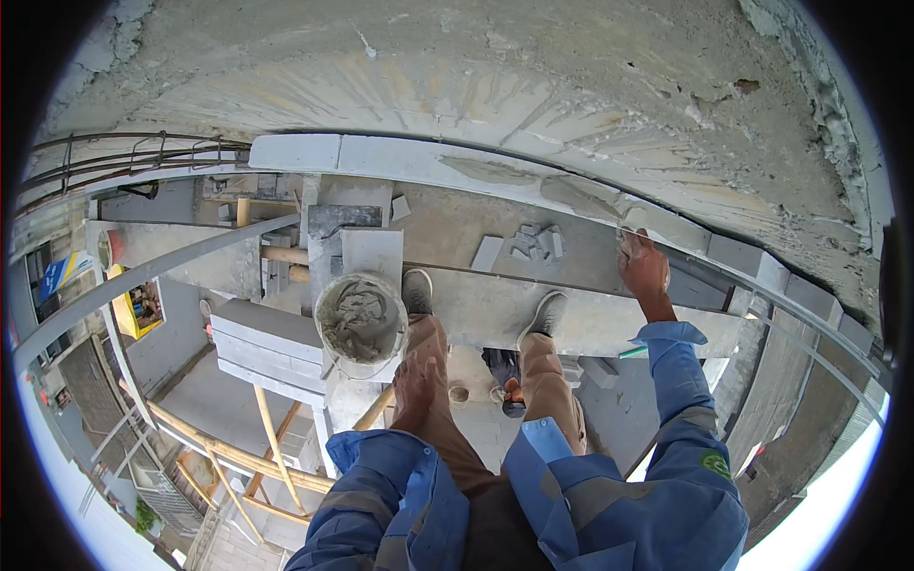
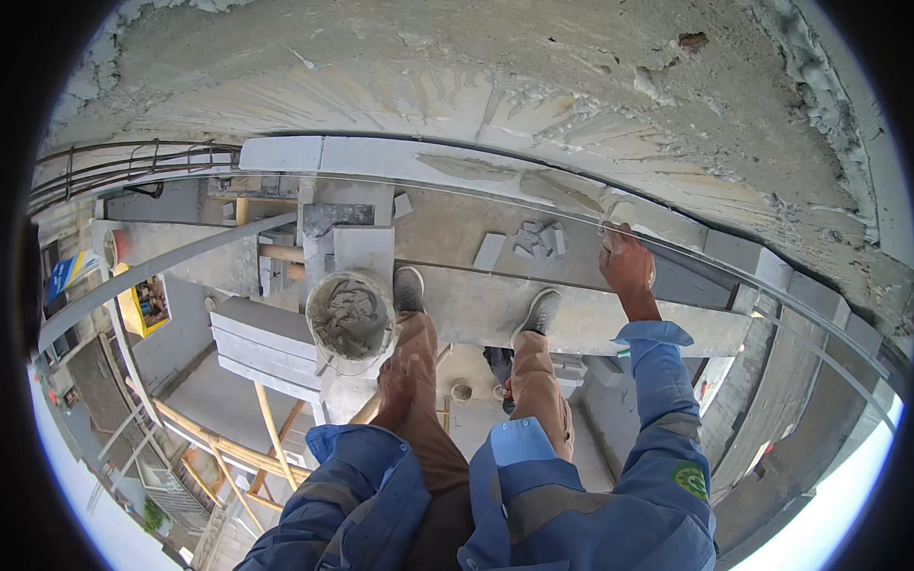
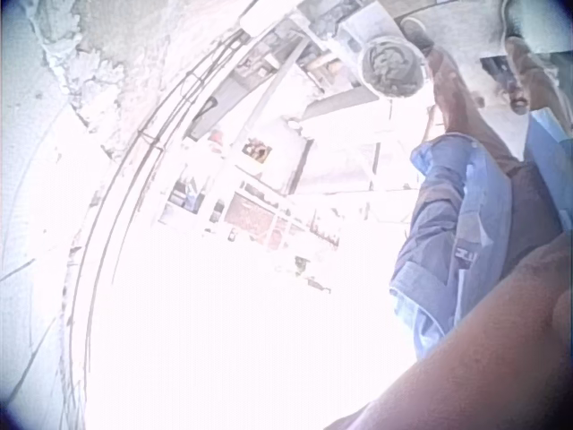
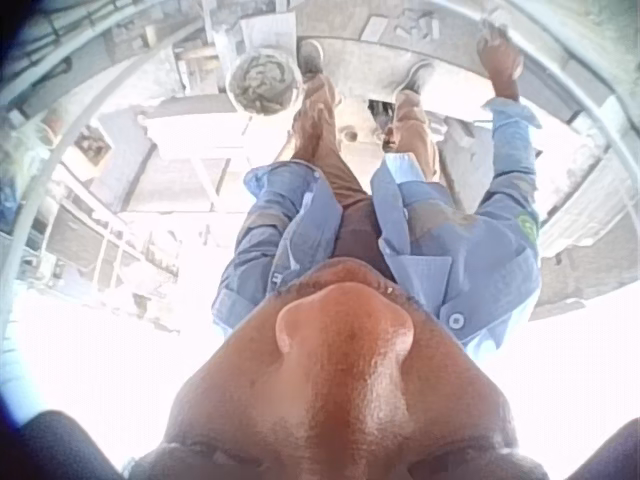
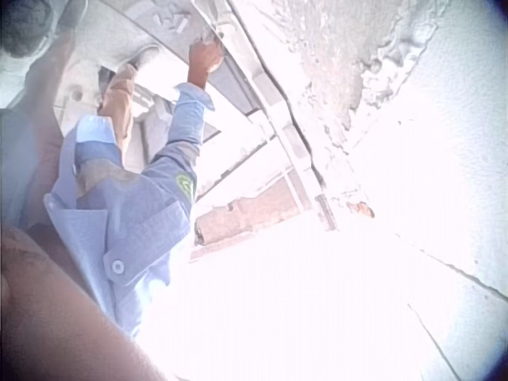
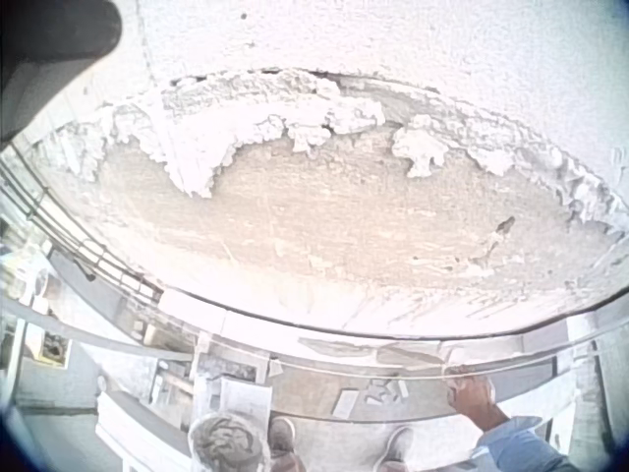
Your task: The person builds a wall by applying mortar from a bucket onto lightweight concrete blocks with a trowel, then laying the blocks and tapping them into place with a rubber mallet.
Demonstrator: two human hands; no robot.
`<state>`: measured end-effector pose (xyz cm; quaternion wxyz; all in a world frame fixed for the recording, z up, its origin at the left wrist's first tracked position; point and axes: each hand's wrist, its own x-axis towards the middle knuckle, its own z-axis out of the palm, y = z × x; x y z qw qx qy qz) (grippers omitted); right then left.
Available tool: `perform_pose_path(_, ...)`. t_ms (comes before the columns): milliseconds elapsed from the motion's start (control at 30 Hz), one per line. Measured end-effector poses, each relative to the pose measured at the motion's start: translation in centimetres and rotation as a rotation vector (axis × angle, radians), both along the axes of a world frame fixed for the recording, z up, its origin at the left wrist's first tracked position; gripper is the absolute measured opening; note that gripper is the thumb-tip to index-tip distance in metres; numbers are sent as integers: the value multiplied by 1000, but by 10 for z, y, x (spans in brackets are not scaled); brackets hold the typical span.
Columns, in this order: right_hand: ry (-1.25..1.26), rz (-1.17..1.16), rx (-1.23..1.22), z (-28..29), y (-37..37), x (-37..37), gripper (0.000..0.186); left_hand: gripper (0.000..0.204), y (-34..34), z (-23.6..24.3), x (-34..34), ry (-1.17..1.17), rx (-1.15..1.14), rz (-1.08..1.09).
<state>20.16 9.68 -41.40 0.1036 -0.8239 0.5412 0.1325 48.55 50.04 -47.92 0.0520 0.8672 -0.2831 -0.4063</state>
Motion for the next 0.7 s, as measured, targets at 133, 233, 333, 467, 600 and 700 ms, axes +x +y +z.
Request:
perform_pose_path(133, -361, 4, -105, -11, 32, 18, 44, 71, -1, 10, -8, 79, 52, 21)
perform_pose_path(233, -761, -438, 373, -21, 78, 72, 35, 76, 4, 26, -13, 45, 68, -86)
perform_pose_path(333, -1087, -898, 725, -32, 122, 159, 26, 80, 10, 37, -20, -6, 158, -209)
perform_pose_path(467, -1080, -832, 773, -36, 145, 238, 39, 80, 7, 33, -21, -18, 140, -382)
perform_pose_path(600, -817, -724, 491, -42, 139, 245, 46, 77, -5, 31, -25, 0, 215, -286)
perform_pose_path(700, -804, -766, 492, -44, 131, 210, 45, 76, -10, 36, -24, -12, 157, -245)
